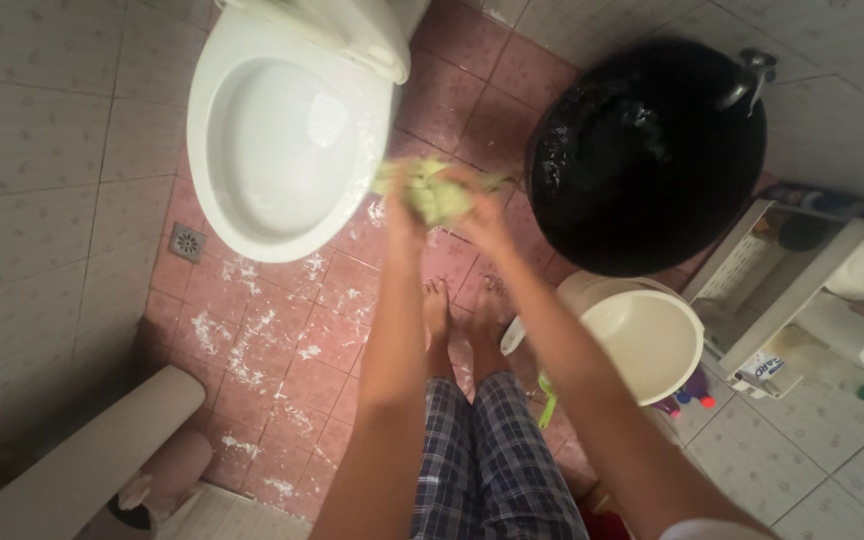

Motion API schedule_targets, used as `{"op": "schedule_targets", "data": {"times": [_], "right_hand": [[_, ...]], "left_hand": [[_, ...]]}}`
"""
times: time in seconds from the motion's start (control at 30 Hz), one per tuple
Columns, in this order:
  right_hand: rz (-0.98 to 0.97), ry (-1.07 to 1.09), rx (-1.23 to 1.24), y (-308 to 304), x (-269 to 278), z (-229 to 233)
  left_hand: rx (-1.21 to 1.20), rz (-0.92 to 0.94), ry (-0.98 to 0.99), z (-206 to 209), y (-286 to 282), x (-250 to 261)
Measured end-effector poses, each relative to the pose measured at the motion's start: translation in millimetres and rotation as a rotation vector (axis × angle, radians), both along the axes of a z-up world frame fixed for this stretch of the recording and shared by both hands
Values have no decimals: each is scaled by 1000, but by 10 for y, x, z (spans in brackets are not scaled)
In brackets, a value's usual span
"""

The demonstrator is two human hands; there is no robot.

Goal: The person prepares a cleaning solution in a small container, rinses a cloth in a bucket, and then uses a sponge and the solution to scrub the bathroom sink and faucet.

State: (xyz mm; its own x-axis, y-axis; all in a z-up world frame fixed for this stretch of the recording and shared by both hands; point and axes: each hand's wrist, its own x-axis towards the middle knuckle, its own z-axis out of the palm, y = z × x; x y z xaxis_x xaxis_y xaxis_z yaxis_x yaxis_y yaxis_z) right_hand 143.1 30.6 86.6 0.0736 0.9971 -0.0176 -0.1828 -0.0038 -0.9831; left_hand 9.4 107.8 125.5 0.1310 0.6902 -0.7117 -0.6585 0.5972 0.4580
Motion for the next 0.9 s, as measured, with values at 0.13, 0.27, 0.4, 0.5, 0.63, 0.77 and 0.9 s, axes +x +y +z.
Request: {"op": "schedule_targets", "data": {"times": [0.13,0.27,0.4,0.5,0.63,0.77,0.9], "right_hand": [[-208,-188,82,-200,-633,83],[-328,-505,-239,173,-373,-165],[-465,-432,-273,127,-349,-76],[-396,-301,-79,-383,-763,170],[-471,-679,-265,129,-253,-56],[-67,-466,-135,404,449,-4],[-23,-589,3,119,1192,-540]], "left_hand": [[-131,-129,72,-584,-231,227],[-178,-170,125,-713,-502,215],[-86,-240,140,-759,-538,156],[-92,-215,80,-776,-523,171],[-267,-157,-23,-648,-640,163],[-59,-470,-370,-487,-738,59],[14,-893,374,-768,-470,86]]}}
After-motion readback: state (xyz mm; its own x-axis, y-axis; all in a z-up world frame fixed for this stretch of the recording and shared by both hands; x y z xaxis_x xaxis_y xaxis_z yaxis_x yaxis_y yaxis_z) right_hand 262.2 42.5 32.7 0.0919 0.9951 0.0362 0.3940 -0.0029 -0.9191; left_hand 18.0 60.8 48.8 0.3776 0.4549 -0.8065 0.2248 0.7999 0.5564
